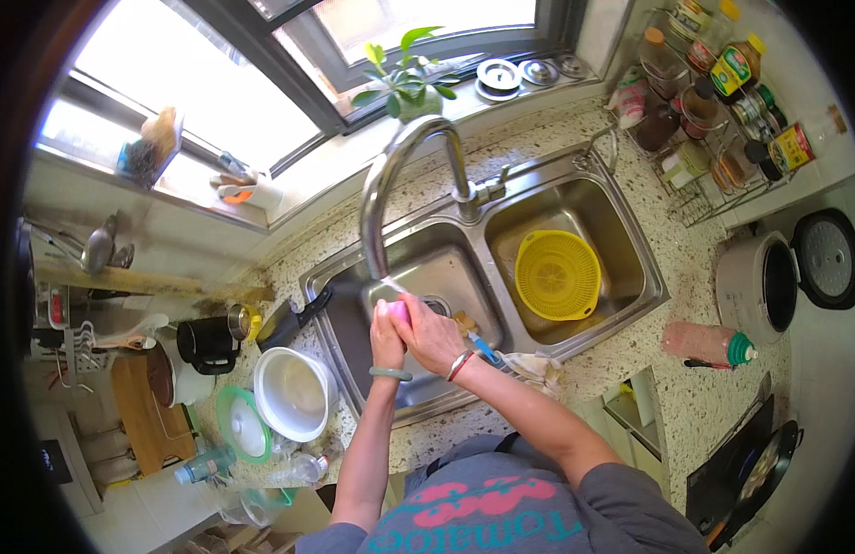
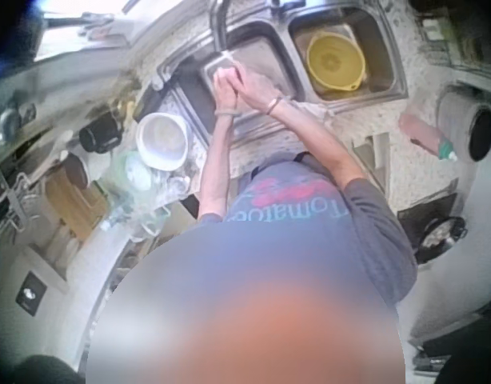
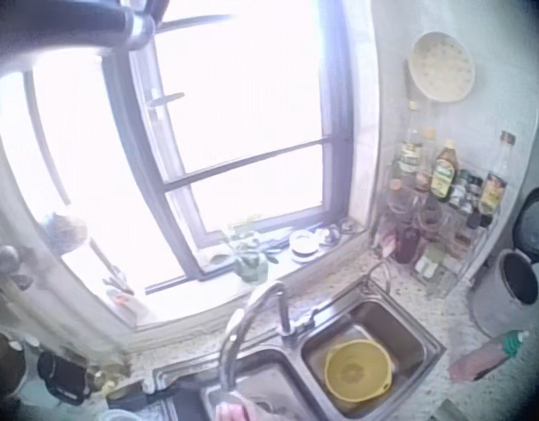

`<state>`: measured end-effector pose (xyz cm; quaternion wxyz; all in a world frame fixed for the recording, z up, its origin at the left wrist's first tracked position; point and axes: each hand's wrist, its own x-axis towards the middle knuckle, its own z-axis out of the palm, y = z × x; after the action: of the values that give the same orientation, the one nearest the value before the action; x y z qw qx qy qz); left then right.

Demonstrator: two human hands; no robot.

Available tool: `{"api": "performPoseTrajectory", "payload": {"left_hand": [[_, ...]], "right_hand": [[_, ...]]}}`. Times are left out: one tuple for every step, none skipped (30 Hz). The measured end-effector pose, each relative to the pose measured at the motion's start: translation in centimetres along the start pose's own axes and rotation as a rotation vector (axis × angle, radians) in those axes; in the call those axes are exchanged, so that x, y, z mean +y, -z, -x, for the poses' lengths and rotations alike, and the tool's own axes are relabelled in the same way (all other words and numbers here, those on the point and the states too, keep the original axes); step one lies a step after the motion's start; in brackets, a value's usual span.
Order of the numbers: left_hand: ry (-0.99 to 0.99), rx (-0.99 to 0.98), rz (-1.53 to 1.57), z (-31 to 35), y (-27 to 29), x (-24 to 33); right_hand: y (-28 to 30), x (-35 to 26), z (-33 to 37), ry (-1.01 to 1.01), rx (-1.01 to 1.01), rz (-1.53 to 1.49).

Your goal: The person washes a pink bottle and a green bottle under a running kitchen faucet. They rinse the bottles and their caps, scrubbing the green bottle with a sponge. The person then places the pink bottle on the counter and continues to rinse the green bottle before the clip ends.

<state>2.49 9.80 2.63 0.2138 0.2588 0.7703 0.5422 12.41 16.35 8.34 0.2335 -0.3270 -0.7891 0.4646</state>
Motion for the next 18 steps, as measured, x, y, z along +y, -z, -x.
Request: {"api": "performPoseTrajectory", "payload": {"left_hand": [[-0.056,-0.038,-0.145,0.2,-0.4,1.9],[-0.073,-0.075,-0.208,0.3,-0.6,2.4],[-0.091,-0.113,-0.272,0.1,-0.7,2.7],[-0.082,-0.14,-0.314,-0.2,-0.8,3.4],[-0.066,-0.161,-0.356,-0.6,-0.5,3.9],[-0.051,-0.182,-0.399,-1.1,-0.4,4.0],[-0.115,-0.16,-0.412,-1.3,-0.6,3.7],[-0.178,-0.137,-0.429,-1.5,-0.7,3.4],[-0.241,-0.114,-0.446,-1.6,-0.8,3.0],[-0.274,-0.109,-0.439,-1.8,-1.1,1.7],[-0.175,-0.143,-0.304,-1.9,-1.4,1.2],[-0.077,-0.176,-0.168,-1.9,-1.7,0.8],[0.029,-0.208,-0.035,-1.7,-1.9,-0.2],[0.238,-0.298,0.113,-2.2,-1.7,-2.2],[0.464,-0.357,0.237,-2.3,-1.3,-4.2],[0.725,-0.494,0.356,-3.5,-0.6,-3.3],[0.661,-0.456,0.296,-3.5,-0.9,-2.2],[0.599,-0.417,0.234,-3.3,-1.4,-1.2]], "right_hand": [[-0.5,0.7,-0.1,-0.103,0.022,-0.033],[-1.2,1.6,-0.3,-0.192,0.039,-0.068],[-2.2,3.0,-0.7,-0.281,0.058,-0.104],[-4.5,5.7,-1.4,-0.058,0.337,-0.136],[-4.1,5.7,-2.1,-0.311,0.123,-0.4],[-3.3,6.0,-3.2,-0.565,-0.096,-0.658],[-2.4,5.6,-4.1,-0.823,-0.319,-0.913],[-0.7,3.5,-5.0,-0.963,-0.463,-1.065],[-0.9,4.3,-4.9,-0.949,-0.463,-0.979],[-1.1,5.5,-4.8,-0.927,-0.464,-0.896],[-1.5,6.5,-4.8,-0.906,-0.467,-0.816],[-2.4,7.1,-4.1,-0.474,-0.325,-0.489],[-3.3,7.4,-3.3,-0.148,-0.077,-0.041],[-2.9,6.0,-3.1,-0.136,-0.108,0.071],[-2.5,4.4,-3.0,-0.122,-0.139,0.183],[-1.6,3.6,-2.7,0.015,-0.061,0.246],[-1.5,4.2,-2.7,-0.016,-0.093,0.234],[-1.6,5.4,-2.7,-0.046,-0.126,0.223]]}}
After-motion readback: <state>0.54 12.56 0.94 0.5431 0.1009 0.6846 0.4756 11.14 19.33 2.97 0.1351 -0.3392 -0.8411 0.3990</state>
